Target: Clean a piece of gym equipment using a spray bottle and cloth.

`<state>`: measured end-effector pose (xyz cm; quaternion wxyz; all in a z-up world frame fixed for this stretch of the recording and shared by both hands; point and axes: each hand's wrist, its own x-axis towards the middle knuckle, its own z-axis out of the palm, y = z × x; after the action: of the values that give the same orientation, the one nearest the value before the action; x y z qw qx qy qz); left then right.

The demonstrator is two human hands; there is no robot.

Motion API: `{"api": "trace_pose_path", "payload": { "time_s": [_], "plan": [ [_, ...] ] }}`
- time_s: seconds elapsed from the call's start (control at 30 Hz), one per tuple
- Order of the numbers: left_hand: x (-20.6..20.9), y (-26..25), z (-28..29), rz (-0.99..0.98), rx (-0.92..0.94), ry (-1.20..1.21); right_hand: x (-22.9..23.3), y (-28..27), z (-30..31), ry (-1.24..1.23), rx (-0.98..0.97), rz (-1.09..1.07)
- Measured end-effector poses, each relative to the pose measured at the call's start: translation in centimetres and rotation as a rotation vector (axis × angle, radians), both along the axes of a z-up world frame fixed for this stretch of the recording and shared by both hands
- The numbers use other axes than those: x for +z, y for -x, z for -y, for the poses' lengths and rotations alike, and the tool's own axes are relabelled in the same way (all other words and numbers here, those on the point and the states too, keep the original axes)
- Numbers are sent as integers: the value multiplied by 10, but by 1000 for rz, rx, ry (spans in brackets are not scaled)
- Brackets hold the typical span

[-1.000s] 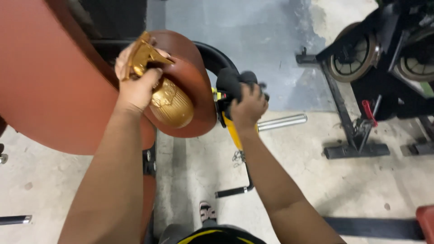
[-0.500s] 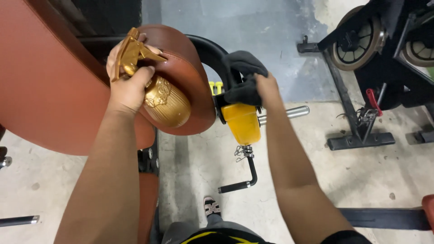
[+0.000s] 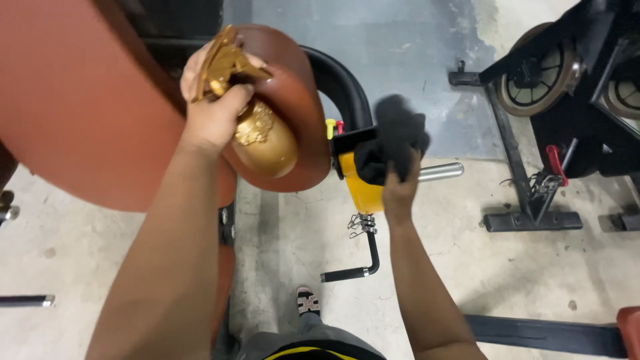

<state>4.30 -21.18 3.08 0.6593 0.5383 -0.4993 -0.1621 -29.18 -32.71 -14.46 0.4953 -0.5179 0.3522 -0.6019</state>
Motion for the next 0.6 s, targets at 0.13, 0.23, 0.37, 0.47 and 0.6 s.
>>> {"api": "trace_pose_path", "payload": {
  "time_s": [0.13, 0.23, 0.37, 0.47, 0.6],
  "plan": [
    [-4, 10, -8, 341, 304, -176, 50, -34, -24, 475, -93, -675],
    [4, 26, -28, 415, 299, -181, 71, -42, 1, 584, -192, -1135],
    [-13, 38, -82, 479, 184, -189, 67, -38, 45, 370, 30, -1067],
    [-36, 38, -116, 485, 167, -324, 35, -50, 59, 137, -158, -894],
    [-69, 37, -172, 440, 204, -208, 30, -67, 6, 16, -421, -681]
  ]
}}
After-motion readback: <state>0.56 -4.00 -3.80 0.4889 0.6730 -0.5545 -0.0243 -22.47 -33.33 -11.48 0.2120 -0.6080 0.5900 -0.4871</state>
